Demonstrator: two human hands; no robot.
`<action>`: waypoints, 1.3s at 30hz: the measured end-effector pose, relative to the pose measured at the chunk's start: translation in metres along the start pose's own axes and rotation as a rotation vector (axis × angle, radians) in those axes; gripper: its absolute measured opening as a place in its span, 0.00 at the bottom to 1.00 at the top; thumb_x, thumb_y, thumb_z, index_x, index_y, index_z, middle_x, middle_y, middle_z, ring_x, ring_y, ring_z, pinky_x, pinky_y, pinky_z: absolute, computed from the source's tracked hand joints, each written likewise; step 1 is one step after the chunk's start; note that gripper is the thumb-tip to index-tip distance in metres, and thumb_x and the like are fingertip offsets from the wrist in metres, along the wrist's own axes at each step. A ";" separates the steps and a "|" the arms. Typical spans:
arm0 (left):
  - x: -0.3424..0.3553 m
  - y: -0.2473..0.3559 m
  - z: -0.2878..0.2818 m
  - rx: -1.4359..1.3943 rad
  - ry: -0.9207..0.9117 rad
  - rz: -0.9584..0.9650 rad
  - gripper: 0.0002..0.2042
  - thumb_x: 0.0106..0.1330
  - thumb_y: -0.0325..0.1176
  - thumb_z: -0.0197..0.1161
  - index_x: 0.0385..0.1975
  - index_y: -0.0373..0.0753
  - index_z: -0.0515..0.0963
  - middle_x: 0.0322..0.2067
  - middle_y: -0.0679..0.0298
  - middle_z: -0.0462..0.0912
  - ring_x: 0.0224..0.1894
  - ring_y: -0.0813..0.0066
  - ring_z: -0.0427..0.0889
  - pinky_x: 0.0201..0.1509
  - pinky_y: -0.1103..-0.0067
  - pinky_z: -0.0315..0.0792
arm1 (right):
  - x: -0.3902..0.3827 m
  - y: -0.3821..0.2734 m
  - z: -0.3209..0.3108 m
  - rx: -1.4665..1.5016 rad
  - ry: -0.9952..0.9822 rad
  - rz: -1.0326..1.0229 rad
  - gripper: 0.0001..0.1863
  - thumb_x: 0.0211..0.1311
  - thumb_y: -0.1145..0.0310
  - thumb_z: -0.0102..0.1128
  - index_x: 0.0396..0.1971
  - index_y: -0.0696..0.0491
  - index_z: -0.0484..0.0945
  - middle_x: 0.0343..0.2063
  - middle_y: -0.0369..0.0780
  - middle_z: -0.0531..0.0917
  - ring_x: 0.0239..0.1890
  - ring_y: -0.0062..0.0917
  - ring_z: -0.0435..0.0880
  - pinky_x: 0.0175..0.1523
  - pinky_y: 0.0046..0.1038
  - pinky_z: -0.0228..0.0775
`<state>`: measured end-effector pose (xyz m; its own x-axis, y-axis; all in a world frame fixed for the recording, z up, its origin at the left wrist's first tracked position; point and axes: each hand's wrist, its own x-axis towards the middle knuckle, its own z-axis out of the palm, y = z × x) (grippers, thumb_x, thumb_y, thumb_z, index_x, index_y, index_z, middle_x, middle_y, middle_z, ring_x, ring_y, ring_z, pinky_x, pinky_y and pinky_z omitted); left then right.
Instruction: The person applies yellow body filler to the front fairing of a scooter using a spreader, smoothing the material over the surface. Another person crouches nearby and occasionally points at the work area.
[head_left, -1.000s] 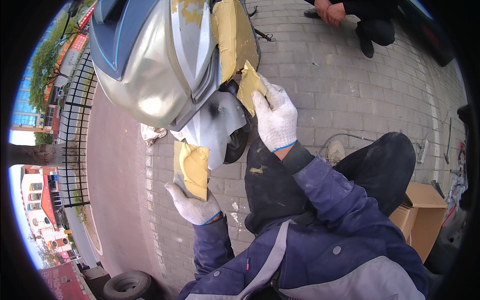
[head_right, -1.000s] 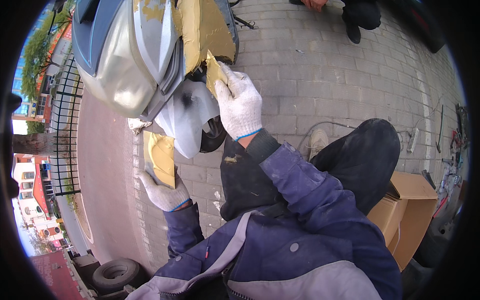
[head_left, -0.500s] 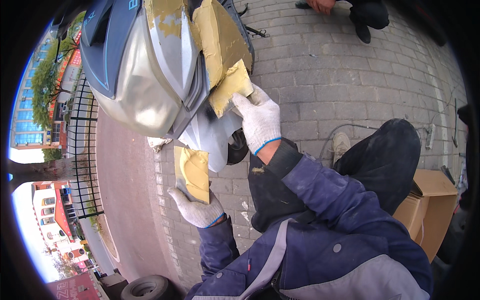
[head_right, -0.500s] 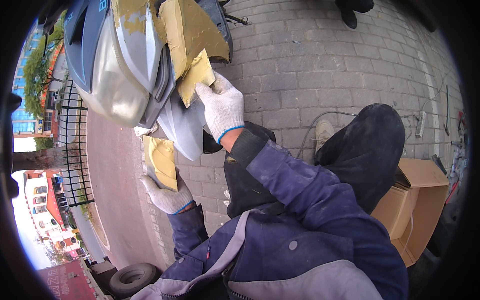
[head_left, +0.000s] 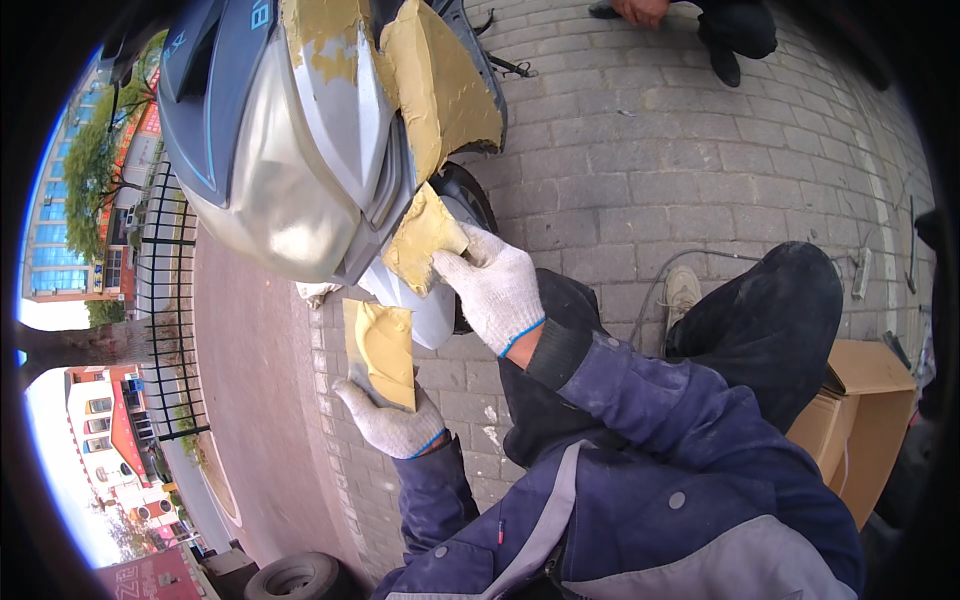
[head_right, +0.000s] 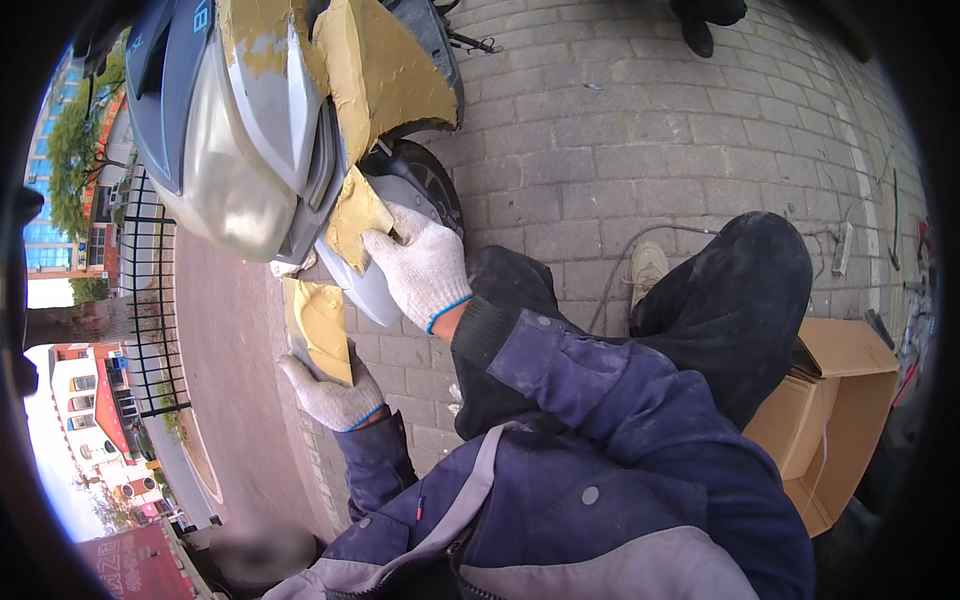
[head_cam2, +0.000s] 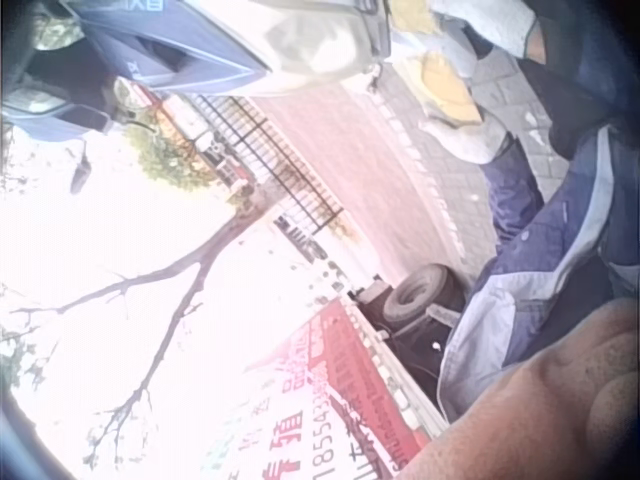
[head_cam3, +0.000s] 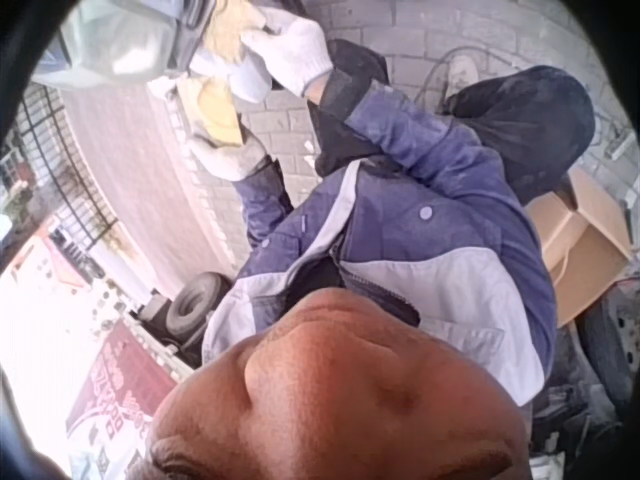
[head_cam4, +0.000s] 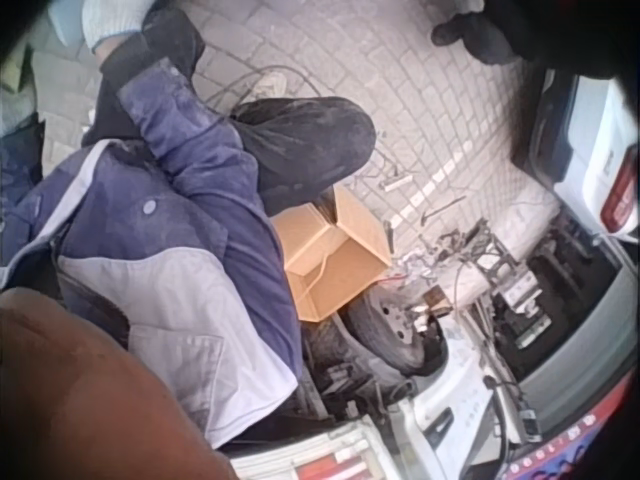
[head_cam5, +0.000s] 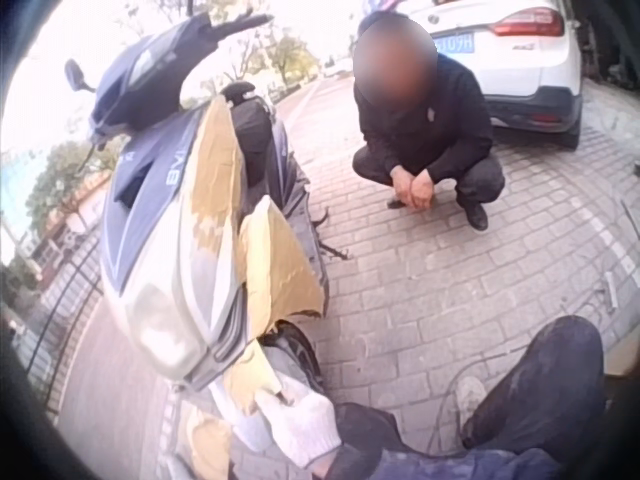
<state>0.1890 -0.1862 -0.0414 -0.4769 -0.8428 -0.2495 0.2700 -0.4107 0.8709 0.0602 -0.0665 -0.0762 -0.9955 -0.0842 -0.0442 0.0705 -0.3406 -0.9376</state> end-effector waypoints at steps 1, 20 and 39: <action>0.000 0.000 0.000 -0.003 0.007 -0.005 0.28 0.85 0.57 0.54 0.70 0.42 0.74 0.63 0.64 0.82 0.59 0.65 0.84 0.60 0.66 0.78 | 0.001 0.001 -0.003 0.071 0.041 0.005 0.21 0.73 0.70 0.68 0.62 0.62 0.84 0.50 0.43 0.94 0.50 0.24 0.91 0.58 0.28 0.81; 0.008 -0.009 -0.009 -0.014 -0.072 -0.018 0.30 0.85 0.58 0.54 0.73 0.40 0.70 0.61 0.64 0.82 0.57 0.66 0.84 0.58 0.67 0.77 | 0.027 -0.007 -0.012 -0.557 0.244 -0.649 0.21 0.69 0.71 0.71 0.61 0.55 0.86 0.48 0.48 0.88 0.50 0.44 0.89 0.56 0.38 0.82; -0.001 -0.005 0.000 0.020 0.023 -0.020 0.34 0.87 0.58 0.48 0.74 0.32 0.69 0.62 0.58 0.80 0.60 0.66 0.83 0.63 0.68 0.76 | 0.049 -0.013 -0.029 -0.735 0.249 -0.813 0.23 0.63 0.75 0.73 0.59 0.53 0.88 0.48 0.46 0.90 0.49 0.44 0.88 0.56 0.39 0.82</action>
<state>0.1883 -0.1832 -0.0459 -0.4631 -0.8421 -0.2765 0.2434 -0.4208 0.8739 0.0090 -0.0392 -0.0762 -0.7194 0.1290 0.6825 -0.5785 0.4325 -0.6916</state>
